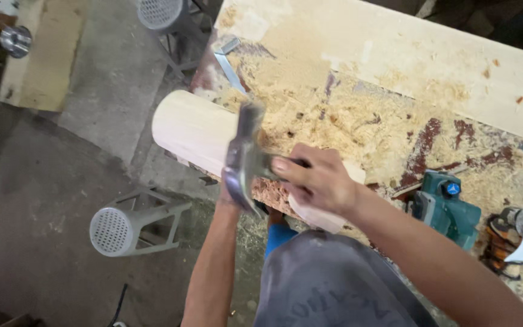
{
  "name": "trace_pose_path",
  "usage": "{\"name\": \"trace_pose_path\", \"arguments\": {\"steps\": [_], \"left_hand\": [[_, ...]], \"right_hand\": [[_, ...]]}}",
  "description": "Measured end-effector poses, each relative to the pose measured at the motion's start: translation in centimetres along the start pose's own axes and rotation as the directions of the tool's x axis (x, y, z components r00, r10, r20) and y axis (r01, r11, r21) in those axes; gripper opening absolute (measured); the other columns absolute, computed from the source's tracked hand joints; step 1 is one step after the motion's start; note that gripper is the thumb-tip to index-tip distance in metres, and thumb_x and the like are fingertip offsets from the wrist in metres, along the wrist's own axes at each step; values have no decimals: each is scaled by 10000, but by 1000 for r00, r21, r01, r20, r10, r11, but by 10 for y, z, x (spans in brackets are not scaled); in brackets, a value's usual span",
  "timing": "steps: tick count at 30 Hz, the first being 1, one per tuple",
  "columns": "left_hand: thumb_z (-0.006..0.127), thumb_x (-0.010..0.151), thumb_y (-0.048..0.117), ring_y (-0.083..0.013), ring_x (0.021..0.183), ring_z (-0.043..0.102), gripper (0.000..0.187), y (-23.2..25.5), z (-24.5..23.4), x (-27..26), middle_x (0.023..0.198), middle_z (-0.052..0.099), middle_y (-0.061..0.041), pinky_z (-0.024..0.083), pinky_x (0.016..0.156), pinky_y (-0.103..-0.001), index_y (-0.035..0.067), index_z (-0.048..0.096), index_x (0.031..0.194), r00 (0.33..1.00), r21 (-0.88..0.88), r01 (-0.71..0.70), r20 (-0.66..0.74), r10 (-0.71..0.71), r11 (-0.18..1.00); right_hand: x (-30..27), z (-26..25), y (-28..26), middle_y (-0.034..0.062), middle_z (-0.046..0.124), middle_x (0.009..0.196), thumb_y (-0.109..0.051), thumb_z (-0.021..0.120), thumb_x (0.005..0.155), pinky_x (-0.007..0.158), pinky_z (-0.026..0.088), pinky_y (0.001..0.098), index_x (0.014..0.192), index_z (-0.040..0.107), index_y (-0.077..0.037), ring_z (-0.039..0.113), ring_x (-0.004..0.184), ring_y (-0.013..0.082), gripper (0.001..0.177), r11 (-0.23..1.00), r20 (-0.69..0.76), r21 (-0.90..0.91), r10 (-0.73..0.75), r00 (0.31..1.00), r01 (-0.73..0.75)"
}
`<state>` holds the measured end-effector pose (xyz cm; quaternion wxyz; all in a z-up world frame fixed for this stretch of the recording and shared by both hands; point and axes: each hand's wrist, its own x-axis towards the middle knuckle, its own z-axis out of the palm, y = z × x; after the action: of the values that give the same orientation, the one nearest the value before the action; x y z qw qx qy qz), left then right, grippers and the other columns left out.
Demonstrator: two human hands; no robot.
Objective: The person carves a large piece of light-colored wood using a chisel and hammer. They repeatedly strike the chisel to remove wood chips and shape the object on a workbench.
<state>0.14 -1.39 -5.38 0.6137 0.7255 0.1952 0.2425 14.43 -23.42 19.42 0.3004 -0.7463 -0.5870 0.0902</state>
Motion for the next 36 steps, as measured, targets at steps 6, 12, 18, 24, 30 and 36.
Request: {"name": "trace_pose_path", "arguments": {"steps": [6,12,18,24,30,36], "left_hand": [[670,909,109,-409,925,700,457,-14,-1,0,1107,686,-222,584,795,-480,30,533,1338,876,786,-405,187,445,467],[655,977,142,-260,772,755,192,-38,-8,-19,904,764,-138,596,660,-387,62,687,1148,987,493,104,53,-149,864],[677,993,147,-267,689,647,165,-36,2,-19,833,669,-147,521,592,-407,16,628,1080,836,696,-408,23,549,592],[624,1032,137,-193,557,627,156,17,-11,-5,680,614,-96,476,507,-362,6,582,1107,995,555,11,-92,48,831],[536,1047,196,-162,540,667,181,35,-10,0,665,634,-59,532,488,-298,28,602,1042,959,654,159,74,-273,739],[471,1092,179,-178,604,699,201,21,-5,-6,780,700,-125,584,479,-298,69,621,1016,972,584,-75,223,-72,809]], "right_hand": [[4,-10,-1,101,602,771,-129,585,912,489,512,403,1541,263,-582,612,553,259,840,955,357,-219,269,894,-200],[-13,13,9,121,623,856,-121,612,890,496,547,405,1545,271,-585,674,650,268,872,959,363,-264,195,911,-100],[-30,22,28,75,592,763,-119,664,845,501,538,398,1560,371,-458,606,601,222,844,983,40,-108,155,987,-150],[-44,-1,27,11,566,722,-62,672,908,410,479,309,1596,333,-372,501,492,129,827,987,-183,19,161,970,-160],[-39,-9,28,16,525,659,-145,705,887,416,487,340,1546,393,-433,521,507,165,784,985,-108,-165,41,993,-58],[-28,16,33,19,549,729,-175,675,904,434,495,346,1529,326,-539,566,559,180,803,987,14,-163,-15,1000,18]]}}
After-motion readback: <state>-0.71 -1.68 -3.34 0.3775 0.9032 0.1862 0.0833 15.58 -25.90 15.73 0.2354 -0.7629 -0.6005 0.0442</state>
